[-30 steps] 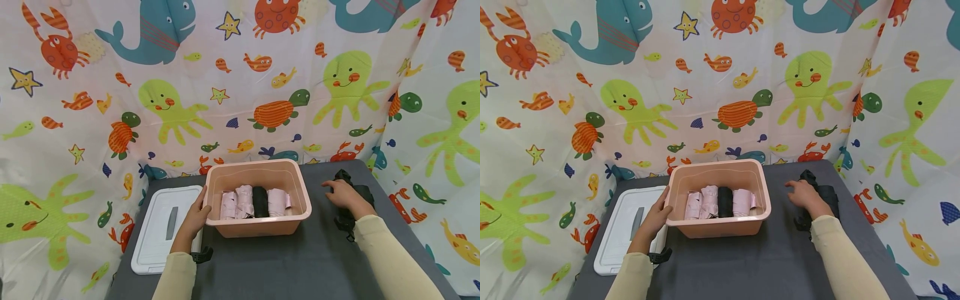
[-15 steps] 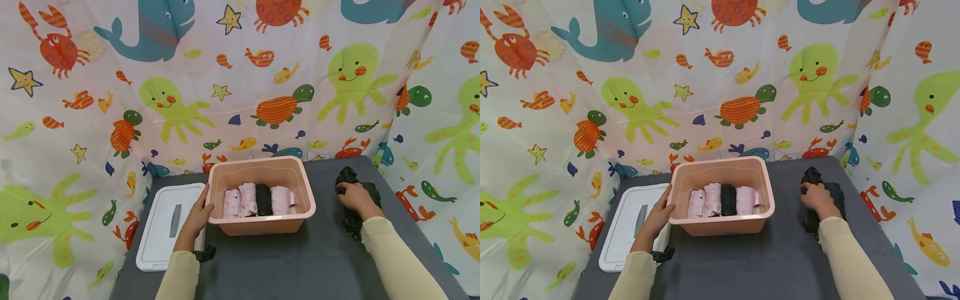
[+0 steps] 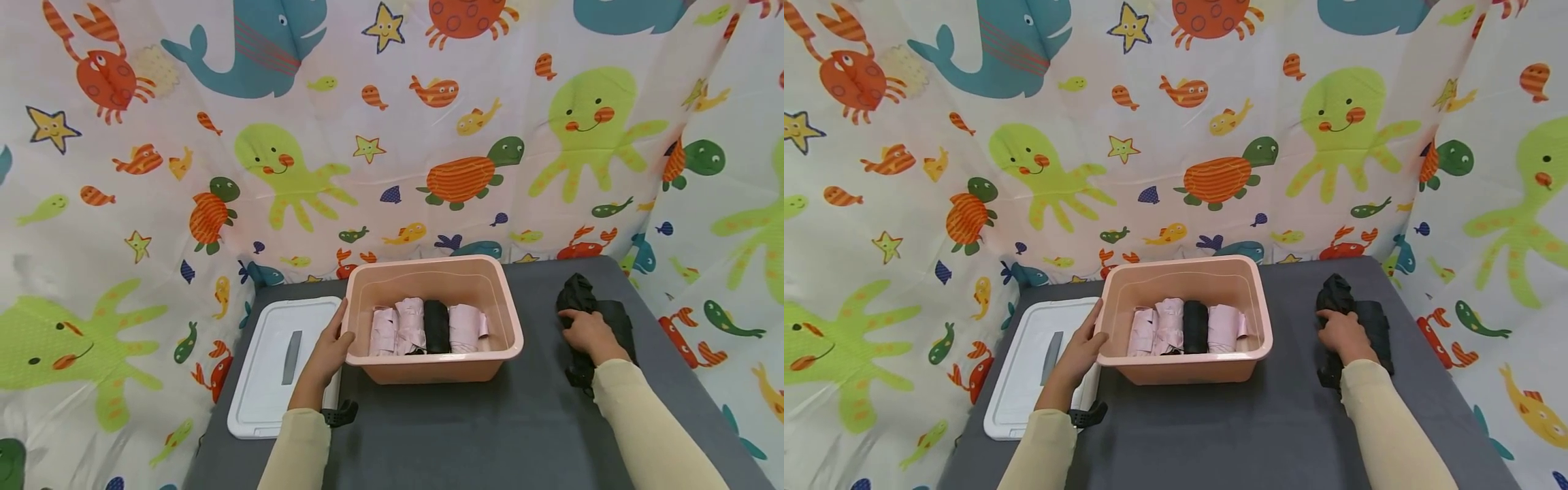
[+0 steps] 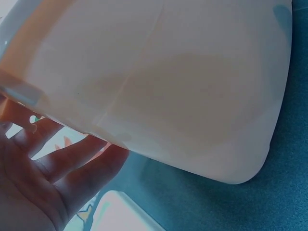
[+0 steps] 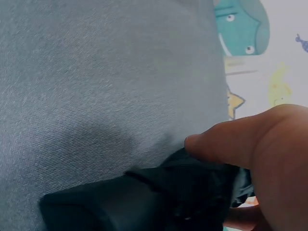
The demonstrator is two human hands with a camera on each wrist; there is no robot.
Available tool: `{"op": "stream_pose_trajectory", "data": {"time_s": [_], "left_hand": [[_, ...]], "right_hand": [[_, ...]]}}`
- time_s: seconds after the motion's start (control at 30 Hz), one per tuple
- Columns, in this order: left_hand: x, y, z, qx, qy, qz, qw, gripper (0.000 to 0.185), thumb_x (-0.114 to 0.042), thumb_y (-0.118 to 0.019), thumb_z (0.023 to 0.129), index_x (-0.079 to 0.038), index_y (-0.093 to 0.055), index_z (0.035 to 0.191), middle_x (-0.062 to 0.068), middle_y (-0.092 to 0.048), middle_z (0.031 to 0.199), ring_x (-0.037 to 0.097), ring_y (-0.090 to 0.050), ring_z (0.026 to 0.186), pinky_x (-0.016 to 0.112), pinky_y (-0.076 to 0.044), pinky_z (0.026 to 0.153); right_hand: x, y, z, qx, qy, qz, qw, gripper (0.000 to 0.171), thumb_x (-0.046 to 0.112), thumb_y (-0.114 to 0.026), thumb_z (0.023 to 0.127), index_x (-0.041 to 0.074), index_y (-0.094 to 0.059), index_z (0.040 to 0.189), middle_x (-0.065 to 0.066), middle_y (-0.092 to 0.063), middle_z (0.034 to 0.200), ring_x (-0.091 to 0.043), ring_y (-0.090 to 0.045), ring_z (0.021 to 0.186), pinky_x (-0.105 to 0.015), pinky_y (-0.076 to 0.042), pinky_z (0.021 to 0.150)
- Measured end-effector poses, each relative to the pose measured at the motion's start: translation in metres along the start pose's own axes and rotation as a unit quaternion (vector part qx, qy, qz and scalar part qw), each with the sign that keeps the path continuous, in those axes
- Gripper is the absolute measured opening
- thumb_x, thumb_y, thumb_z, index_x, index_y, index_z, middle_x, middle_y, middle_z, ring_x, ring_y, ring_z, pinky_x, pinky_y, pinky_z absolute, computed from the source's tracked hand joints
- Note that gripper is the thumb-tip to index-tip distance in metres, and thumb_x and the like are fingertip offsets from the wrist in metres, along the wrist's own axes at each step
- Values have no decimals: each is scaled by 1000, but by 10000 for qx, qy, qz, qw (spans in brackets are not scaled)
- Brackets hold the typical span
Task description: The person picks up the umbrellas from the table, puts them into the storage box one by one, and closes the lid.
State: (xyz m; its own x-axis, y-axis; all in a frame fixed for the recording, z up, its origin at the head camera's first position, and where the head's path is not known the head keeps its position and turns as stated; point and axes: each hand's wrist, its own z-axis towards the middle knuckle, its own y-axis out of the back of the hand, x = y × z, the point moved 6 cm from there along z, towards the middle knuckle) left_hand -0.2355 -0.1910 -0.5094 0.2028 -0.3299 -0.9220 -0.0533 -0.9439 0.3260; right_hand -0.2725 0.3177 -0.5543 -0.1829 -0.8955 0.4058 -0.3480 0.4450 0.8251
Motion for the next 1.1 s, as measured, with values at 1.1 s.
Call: {"op": "stream_pose_trajectory", "data": {"time_s": [1.1], "left_hand": [[4, 0, 3, 10, 85, 21, 10000, 78, -17, -52, 87, -56, -20, 147, 0, -26, 160, 34, -43, 137, 50, -48, 97]], "right_hand": [[15, 13, -24, -1175, 691, 625, 9887, 58, 10, -55, 82, 5, -47, 140, -42, -35, 137, -58, -31, 122, -69, -39, 89]]}}
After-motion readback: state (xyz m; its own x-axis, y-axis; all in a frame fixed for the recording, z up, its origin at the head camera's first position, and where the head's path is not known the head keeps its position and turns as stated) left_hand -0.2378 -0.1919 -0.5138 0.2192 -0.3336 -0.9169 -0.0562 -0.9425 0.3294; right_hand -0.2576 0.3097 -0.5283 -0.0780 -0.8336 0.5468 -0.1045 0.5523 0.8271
